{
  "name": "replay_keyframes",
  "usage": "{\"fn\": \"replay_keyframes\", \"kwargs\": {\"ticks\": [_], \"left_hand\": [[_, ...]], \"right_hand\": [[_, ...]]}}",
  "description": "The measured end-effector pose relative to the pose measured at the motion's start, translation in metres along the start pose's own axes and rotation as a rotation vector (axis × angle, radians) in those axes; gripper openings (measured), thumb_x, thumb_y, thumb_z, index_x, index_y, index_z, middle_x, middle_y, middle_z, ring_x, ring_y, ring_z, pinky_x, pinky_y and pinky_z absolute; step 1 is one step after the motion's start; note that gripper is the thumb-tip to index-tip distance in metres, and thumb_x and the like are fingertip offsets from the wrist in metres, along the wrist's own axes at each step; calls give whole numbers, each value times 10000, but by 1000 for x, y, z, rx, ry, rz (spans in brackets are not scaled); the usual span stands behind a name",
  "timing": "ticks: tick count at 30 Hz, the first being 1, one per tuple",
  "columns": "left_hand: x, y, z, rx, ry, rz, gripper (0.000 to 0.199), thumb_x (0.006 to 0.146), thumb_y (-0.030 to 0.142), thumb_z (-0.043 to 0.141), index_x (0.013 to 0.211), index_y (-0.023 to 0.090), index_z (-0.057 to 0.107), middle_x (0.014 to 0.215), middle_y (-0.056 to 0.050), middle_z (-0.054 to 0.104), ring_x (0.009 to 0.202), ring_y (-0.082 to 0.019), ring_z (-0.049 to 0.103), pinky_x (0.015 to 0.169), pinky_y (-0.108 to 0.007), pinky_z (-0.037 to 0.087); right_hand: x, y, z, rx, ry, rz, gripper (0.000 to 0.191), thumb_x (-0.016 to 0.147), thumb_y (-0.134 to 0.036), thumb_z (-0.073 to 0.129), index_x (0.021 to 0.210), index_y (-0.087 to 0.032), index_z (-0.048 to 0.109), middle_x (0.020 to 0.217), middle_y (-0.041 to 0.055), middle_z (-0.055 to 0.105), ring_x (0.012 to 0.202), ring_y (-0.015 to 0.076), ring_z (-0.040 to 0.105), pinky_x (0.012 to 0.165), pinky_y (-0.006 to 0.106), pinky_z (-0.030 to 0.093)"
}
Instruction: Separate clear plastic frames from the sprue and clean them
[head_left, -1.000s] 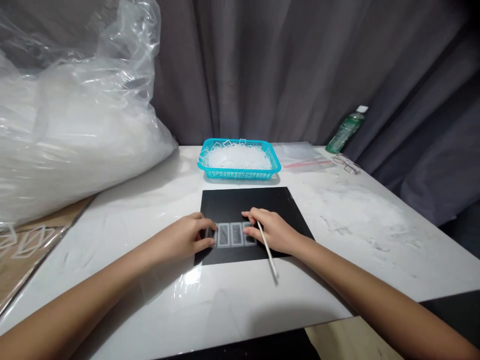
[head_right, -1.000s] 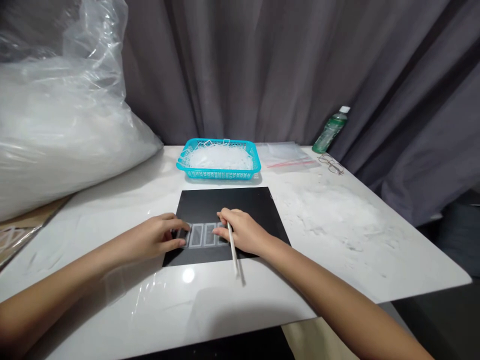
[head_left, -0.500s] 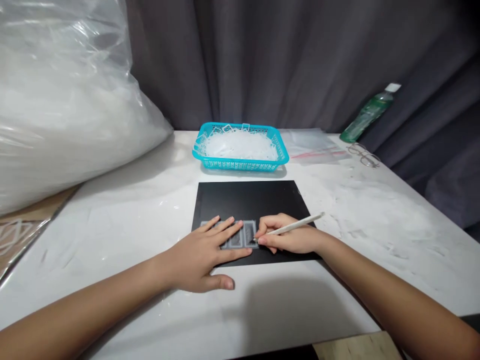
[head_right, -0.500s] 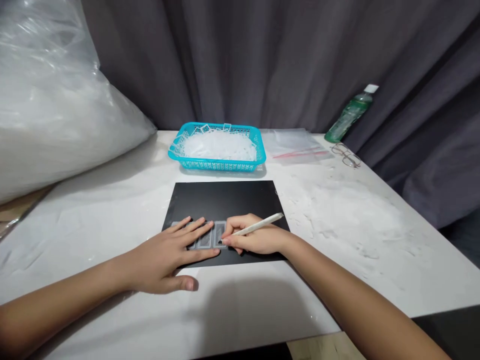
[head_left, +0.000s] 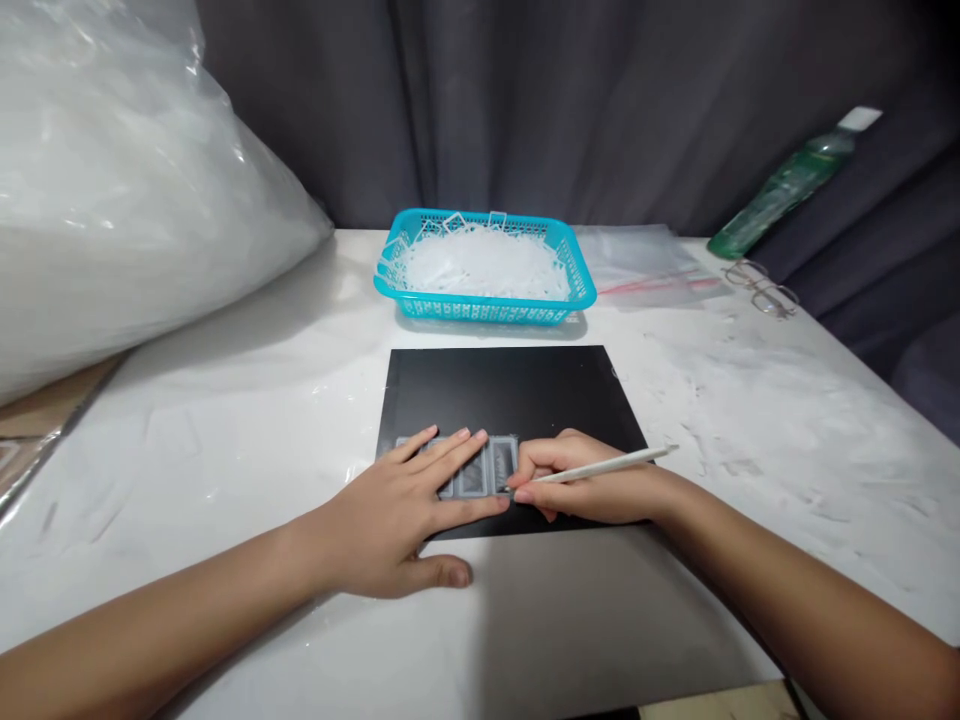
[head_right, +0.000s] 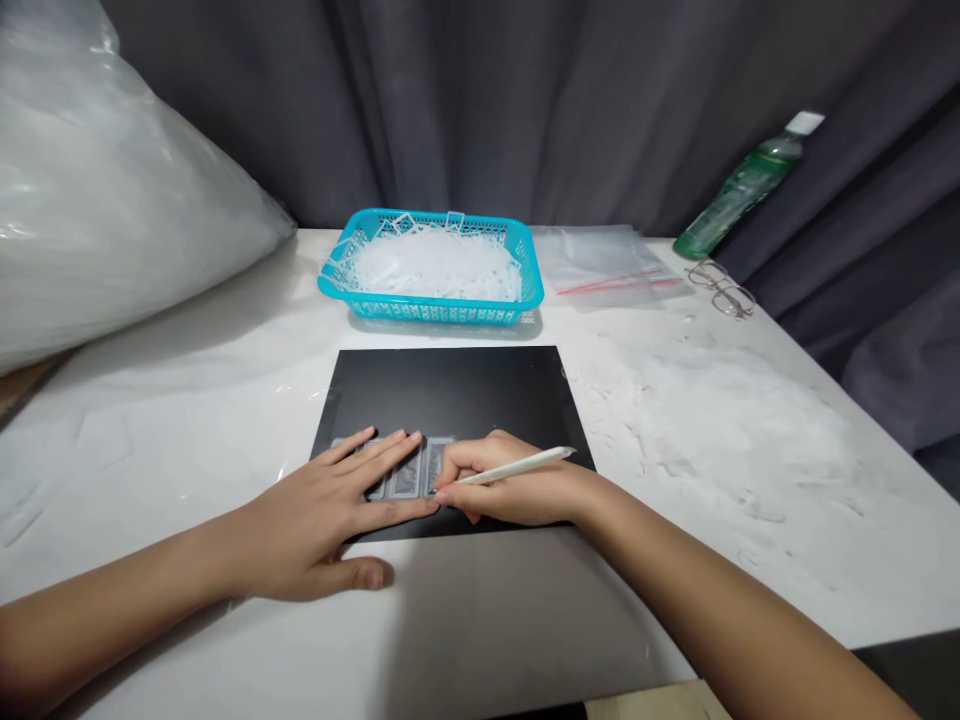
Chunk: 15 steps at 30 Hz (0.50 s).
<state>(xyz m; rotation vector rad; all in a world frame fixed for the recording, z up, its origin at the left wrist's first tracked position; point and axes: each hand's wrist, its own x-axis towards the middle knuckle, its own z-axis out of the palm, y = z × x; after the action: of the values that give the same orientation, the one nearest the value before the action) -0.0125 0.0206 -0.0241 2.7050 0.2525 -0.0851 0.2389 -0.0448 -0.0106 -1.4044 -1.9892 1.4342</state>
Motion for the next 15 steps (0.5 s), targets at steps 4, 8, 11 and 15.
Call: {"fn": "replay_keyframes", "kwargs": {"ticks": [4,8,11,15], "left_hand": [[0,1,-1,-15,8,-9,647,862,624,475,1444,423,277,1580,-58,16,1435,-371,117,1122,-598,143],[0,1,-1,-11,-14,-14,637,874,621,455,1448,416,272,1575,-85,-22,1434,-380,100,1110,-618,150],[0,1,0,-13,-4,-3,653,864,627,471,1448,407,281,1573,-91,-33,1429,-398,87,1106,-627,152],[1,1,-1,-18,1,-6,646,859,639,469,1439,402,311,1571,-78,-58,1423,-413,79,1113,-617,159]], "right_hand": [[-6,-3,-4,-41,-23,48,140,871,-302,545,806,-200,615,601,-34,632,541,113,552,506,210,385],[-14,-6,-5,-68,20,76,107,863,-285,557,819,-206,614,594,-47,607,527,104,512,487,203,351],[-16,-6,0,-109,14,10,116,893,-294,535,960,-226,601,647,-57,617,559,104,537,504,200,362],[-16,0,17,-482,78,-202,186,941,-291,466,1012,-210,618,879,31,661,762,161,604,623,245,448]]}}
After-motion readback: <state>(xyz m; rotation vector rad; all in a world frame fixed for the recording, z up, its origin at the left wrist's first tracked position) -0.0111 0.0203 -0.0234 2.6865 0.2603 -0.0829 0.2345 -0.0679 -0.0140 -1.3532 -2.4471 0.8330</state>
